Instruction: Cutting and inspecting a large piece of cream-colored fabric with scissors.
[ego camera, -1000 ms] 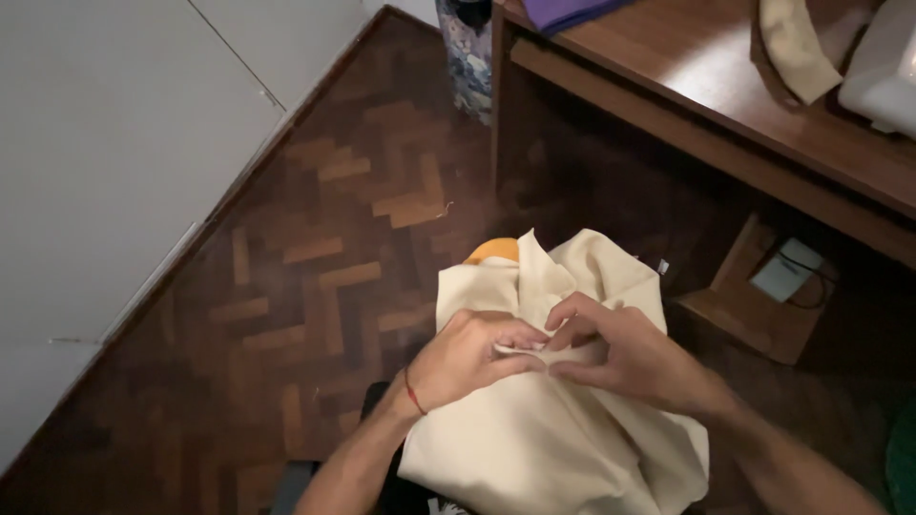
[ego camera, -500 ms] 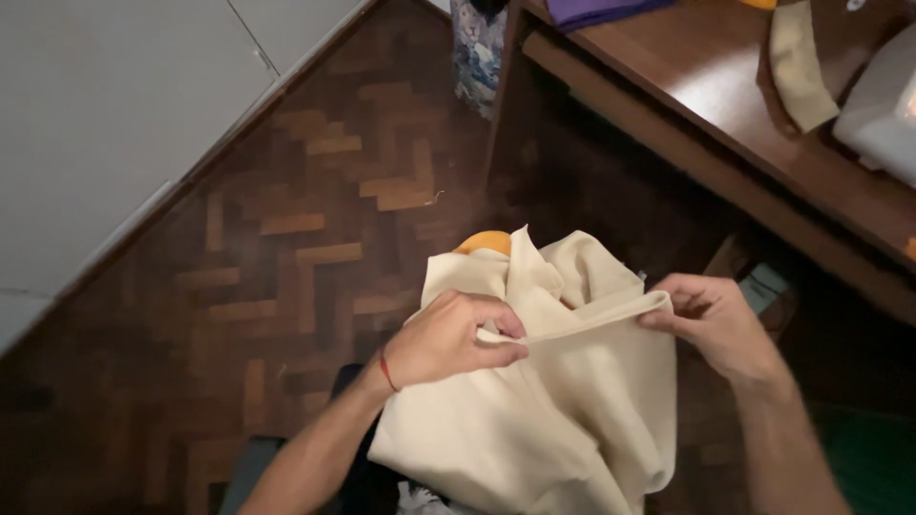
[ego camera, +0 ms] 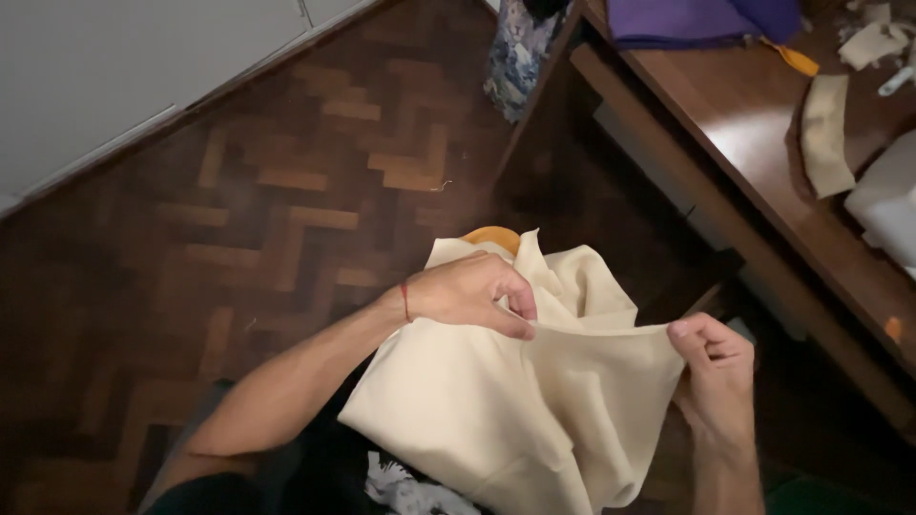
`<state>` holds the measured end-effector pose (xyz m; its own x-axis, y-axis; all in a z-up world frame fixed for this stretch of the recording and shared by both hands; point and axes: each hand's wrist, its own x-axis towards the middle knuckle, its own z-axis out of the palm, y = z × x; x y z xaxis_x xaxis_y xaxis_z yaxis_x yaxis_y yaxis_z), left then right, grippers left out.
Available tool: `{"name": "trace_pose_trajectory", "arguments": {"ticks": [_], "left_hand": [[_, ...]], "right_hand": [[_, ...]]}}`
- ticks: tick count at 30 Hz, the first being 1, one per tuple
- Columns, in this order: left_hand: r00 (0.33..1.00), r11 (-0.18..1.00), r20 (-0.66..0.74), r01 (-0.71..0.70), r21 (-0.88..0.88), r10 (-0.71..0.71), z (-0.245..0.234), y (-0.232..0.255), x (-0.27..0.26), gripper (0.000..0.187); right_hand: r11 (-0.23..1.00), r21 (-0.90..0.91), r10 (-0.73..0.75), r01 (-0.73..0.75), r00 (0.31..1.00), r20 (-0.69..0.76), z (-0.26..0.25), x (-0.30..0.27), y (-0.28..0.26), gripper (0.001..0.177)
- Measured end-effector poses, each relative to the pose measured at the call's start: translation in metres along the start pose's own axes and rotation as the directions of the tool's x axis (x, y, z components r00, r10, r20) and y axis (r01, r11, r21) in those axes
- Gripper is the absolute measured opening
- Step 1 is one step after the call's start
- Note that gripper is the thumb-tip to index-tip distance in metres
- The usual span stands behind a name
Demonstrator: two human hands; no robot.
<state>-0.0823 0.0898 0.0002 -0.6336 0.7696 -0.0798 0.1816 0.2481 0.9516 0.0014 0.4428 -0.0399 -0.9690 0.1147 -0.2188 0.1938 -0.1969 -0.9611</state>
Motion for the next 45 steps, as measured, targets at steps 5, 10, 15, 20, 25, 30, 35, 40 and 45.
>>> {"name": "trace_pose_trajectory", "arguments": {"ticks": [5, 10, 15, 20, 25, 30, 35, 40, 45], "left_hand": [[0.999, 0.999, 0.003, 0.039, 0.037, -0.039, -0.001, 0.006, -0.001, 0.035], [0.997, 0.995, 0.028, 0.074, 0.069, -0.076, 0.002, 0.014, -0.003, 0.036], [0.996, 0.937, -0.069, -0.030, 0.349, 0.057, 0.019, 0.031, -0.010, 0.028], [0.992, 0.898, -0.119, 0.018, 0.440, 0.039, -0.009, 0.044, -0.027, 0.031], [0.988, 0.874, -0.130, -0.014, 0.486, 0.088, -0.045, 0.016, -0.054, 0.034], [0.974, 0.972, -0.226, -0.032, -0.232, -0.022, -0.047, -0.030, -0.076, 0.021], [0.936, 0.800, -0.334, -0.116, -0.588, -0.110, -0.013, -0.027, -0.073, 0.020], [0.872, 0.756, -0.458, -0.181, -0.628, -0.171, 0.028, -0.019, -0.066, 0.012], [0.719, 0.803, -0.693, -0.383, -0.457, -0.052, 0.064, -0.026, -0.058, 0.013]], "right_hand": [[0.998, 0.030, -0.055, 0.053, 0.996, 0.064, -0.016, 0.006, 0.011, 0.018], [0.926, -0.247, -0.271, 0.285, 0.958, 0.092, 0.065, -0.004, -0.042, 0.021], [0.630, -0.453, -0.128, 0.631, 0.660, 0.740, 0.119, 0.001, -0.043, 0.076], [0.708, -0.614, 0.118, 0.349, 0.798, 0.590, 0.100, 0.021, -0.001, 0.024], [0.821, -0.570, 0.288, -0.033, 0.886, 0.364, 0.108, 0.020, -0.013, 0.019], [0.860, -0.480, 0.127, 0.171, 0.840, 0.527, 0.100, 0.019, -0.028, 0.016], [0.803, -0.571, 0.136, 0.169, 0.882, 0.451, 0.084, 0.011, -0.049, 0.016], [0.722, -0.653, 0.086, 0.227, 0.907, 0.411, 0.085, -0.014, -0.079, 0.014], [0.535, -0.842, 0.163, 0.068, 0.970, 0.182, 0.088, -0.039, -0.084, 0.019]]}}
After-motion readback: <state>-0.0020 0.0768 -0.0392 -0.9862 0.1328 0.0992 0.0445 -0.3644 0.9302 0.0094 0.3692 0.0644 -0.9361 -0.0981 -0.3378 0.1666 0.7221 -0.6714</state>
